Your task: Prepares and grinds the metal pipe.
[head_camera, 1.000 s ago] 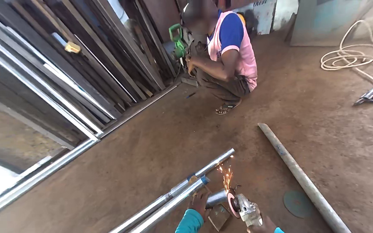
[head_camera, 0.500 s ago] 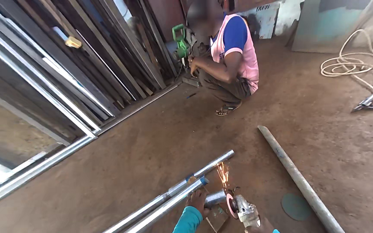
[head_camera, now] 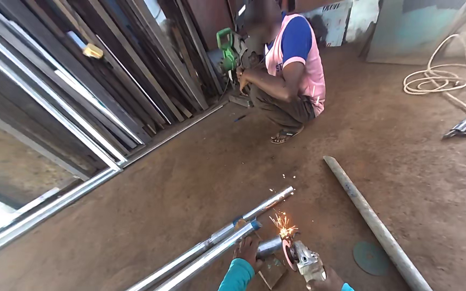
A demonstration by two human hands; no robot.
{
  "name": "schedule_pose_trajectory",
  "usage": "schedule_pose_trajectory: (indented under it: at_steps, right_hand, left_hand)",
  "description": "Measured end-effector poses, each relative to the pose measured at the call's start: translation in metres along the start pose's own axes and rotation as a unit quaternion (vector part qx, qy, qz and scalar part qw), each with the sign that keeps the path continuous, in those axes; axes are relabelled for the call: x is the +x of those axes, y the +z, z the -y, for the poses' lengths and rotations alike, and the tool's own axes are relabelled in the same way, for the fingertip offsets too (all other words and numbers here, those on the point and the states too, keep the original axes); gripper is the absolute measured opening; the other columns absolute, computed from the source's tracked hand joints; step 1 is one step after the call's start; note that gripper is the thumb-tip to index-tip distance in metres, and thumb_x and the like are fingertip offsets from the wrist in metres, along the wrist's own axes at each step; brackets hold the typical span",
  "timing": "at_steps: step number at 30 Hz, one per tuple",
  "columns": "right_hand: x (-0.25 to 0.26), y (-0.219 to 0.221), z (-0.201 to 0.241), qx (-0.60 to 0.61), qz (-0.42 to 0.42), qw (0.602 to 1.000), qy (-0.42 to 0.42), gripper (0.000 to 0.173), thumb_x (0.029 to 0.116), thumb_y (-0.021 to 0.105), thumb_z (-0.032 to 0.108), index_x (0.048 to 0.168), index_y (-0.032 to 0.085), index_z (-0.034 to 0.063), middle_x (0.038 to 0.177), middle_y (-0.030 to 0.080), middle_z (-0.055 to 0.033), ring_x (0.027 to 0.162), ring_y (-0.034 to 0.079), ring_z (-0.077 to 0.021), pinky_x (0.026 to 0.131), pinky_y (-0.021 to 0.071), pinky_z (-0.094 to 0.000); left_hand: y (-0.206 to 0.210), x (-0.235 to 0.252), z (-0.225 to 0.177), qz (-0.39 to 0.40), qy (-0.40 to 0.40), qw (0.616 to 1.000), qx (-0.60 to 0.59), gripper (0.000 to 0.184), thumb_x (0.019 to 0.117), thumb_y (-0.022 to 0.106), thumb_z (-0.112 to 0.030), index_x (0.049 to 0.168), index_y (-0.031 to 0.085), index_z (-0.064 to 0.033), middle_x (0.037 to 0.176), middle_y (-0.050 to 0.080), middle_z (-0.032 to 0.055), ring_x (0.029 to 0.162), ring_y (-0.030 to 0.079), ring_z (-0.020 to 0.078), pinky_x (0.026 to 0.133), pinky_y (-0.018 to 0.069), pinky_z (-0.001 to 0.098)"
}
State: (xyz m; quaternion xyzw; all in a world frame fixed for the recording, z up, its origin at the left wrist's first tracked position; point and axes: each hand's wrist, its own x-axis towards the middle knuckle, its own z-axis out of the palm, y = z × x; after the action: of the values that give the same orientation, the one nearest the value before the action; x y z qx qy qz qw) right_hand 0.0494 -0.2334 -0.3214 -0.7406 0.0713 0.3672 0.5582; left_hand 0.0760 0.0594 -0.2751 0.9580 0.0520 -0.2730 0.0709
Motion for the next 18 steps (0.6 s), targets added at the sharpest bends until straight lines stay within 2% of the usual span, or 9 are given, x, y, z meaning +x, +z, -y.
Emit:
schedule_pose_trajectory:
  at_steps: [4,7,9,12,13,15,18]
  right_hand:
    - [0.002,0.0,-0.013,-0.024,-0.02,0.999,0.021,0.077,0.0698,0.094,0.019,0.132,0.057,-0.0081,0.117,0.069,-0.0244,0.109,0.068,-0.0318,0.101,0.0529,-0.0485]
    - [0.004,-0.006,-0.025,-0.033,-0.044,0.998,0.044,0.076,0.0704,0.094,0.023,0.13,0.059,-0.0085,0.117,0.069,-0.0248,0.11,0.068,-0.0333,0.101,0.0521,-0.05]
    - [0.004,-0.013,-0.026,-0.006,-0.054,0.998,0.043,0.075,0.0717,0.093,0.023,0.13,0.059,-0.0082,0.115,0.069,-0.0241,0.108,0.068,-0.0322,0.099,0.0529,-0.0492]
    - [0.002,-0.023,-0.021,-0.004,-0.04,0.999,0.018,0.075,0.0706,0.092,0.022,0.131,0.058,-0.0063,0.114,0.07,-0.0221,0.106,0.069,-0.0303,0.097,0.0545,-0.0485]
    - [0.001,-0.024,-0.019,-0.012,-0.032,0.999,0.009,0.076,0.0702,0.092,0.022,0.132,0.058,-0.0058,0.115,0.07,-0.0217,0.106,0.069,-0.0301,0.098,0.0545,-0.0485]
    - [-0.001,-0.021,-0.012,-0.013,-0.02,1.0,-0.002,0.076,0.0683,0.093,0.021,0.13,0.058,-0.005,0.112,0.07,-0.0201,0.103,0.07,-0.0278,0.096,0.0557,-0.0467]
    - [-0.002,-0.013,-0.01,-0.012,0.004,1.0,-0.005,0.075,0.0684,0.092,0.022,0.13,0.059,-0.0049,0.111,0.071,-0.0201,0.101,0.07,-0.0279,0.095,0.056,-0.0471]
  left_hand:
    - [0.002,0.0,0.0,-0.001,-0.006,1.0,-0.001,0.076,0.0853,0.077,-0.037,0.152,0.047,-0.0148,0.152,0.048,0.0175,0.145,0.041,0.0374,0.115,0.0379,0.0579]
    - [0.002,-0.005,-0.002,0.01,-0.02,1.0,-0.02,0.076,0.0831,0.079,-0.034,0.152,0.049,-0.0186,0.156,0.043,0.0181,0.148,0.037,0.0385,0.115,0.0389,0.0592]
    - [0.008,-0.008,0.002,0.013,-0.005,0.998,-0.058,0.079,0.0801,0.081,-0.031,0.152,0.05,-0.018,0.156,0.042,0.0198,0.144,0.041,0.0399,0.115,0.0405,0.0568]
    - [0.01,-0.016,0.009,0.019,0.034,0.992,-0.12,0.085,0.083,0.083,-0.021,0.156,0.041,-0.0112,0.156,0.046,0.0202,0.142,0.047,0.037,0.119,0.0377,0.0513]
    - [0.009,-0.018,0.012,0.019,0.045,0.989,-0.136,0.083,0.0834,0.083,-0.019,0.155,0.042,-0.009,0.153,0.05,0.019,0.141,0.05,0.0349,0.119,0.0386,0.0504]
    - [0.004,-0.021,0.015,0.026,0.059,0.99,-0.128,0.075,0.0856,0.082,-0.021,0.152,0.047,-0.0106,0.149,0.055,0.0154,0.138,0.053,0.0301,0.118,0.0402,0.048]
    - [0.003,-0.021,0.02,0.026,0.075,0.99,-0.12,0.069,0.0911,0.077,-0.023,0.153,0.048,-0.0126,0.151,0.052,0.0178,0.141,0.049,0.0314,0.12,0.0371,0.0467]
